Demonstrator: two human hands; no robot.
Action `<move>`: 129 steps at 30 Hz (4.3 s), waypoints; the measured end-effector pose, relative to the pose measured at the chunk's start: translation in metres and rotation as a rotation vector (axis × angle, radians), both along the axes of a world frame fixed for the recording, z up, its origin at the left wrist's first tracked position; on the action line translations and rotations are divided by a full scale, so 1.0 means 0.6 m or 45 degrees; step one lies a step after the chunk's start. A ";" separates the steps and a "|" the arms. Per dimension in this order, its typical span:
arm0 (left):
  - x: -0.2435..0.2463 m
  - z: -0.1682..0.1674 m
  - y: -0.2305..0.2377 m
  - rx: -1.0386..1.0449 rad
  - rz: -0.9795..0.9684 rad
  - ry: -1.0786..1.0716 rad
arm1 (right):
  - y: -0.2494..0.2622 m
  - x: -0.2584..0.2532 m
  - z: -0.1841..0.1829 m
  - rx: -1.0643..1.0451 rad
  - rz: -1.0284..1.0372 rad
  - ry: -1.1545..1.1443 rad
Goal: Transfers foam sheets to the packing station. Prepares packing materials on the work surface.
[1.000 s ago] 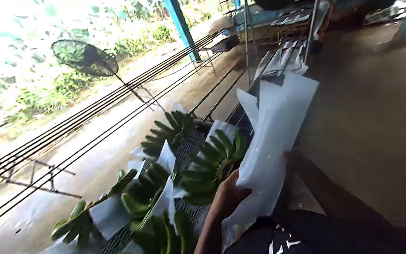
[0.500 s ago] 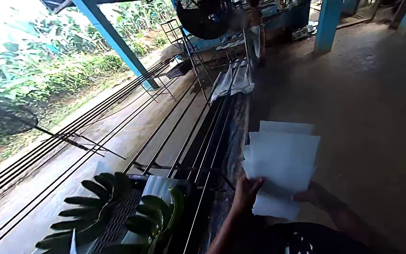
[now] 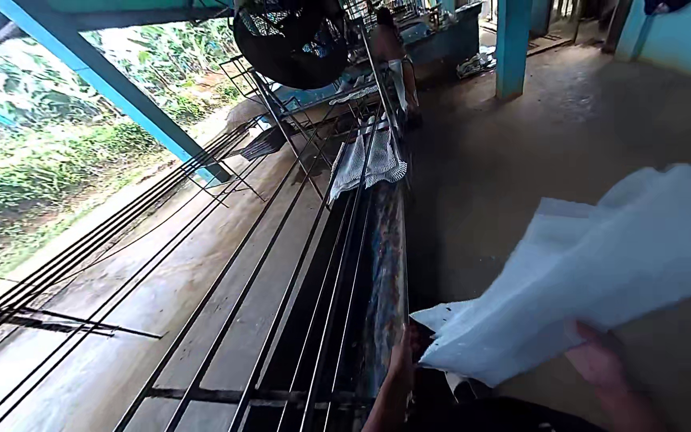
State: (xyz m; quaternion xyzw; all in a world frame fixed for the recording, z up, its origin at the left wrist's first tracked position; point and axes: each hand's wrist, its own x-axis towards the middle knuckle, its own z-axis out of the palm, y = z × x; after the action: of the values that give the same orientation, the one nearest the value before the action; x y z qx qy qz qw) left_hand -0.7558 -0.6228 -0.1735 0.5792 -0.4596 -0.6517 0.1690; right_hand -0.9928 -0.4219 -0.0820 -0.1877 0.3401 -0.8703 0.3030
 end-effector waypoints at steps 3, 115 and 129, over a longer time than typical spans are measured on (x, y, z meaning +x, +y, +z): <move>-0.047 -0.013 -0.079 0.271 -0.025 0.281 | -0.108 -0.046 0.017 -0.021 -0.030 0.021; -0.596 0.110 -0.880 -0.684 1.709 0.680 | -1.522 -0.473 0.028 0.350 2.540 0.635; -0.482 0.160 -0.439 -0.646 2.241 -0.206 | -1.132 -0.247 -0.013 0.499 2.496 1.043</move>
State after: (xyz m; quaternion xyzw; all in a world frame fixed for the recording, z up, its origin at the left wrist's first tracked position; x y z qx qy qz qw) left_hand -1.0452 -0.8863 -0.0774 0.7096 0.0075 -0.1253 0.6934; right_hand -1.1412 -1.1009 -0.0898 -0.6033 0.2506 -0.0503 0.7555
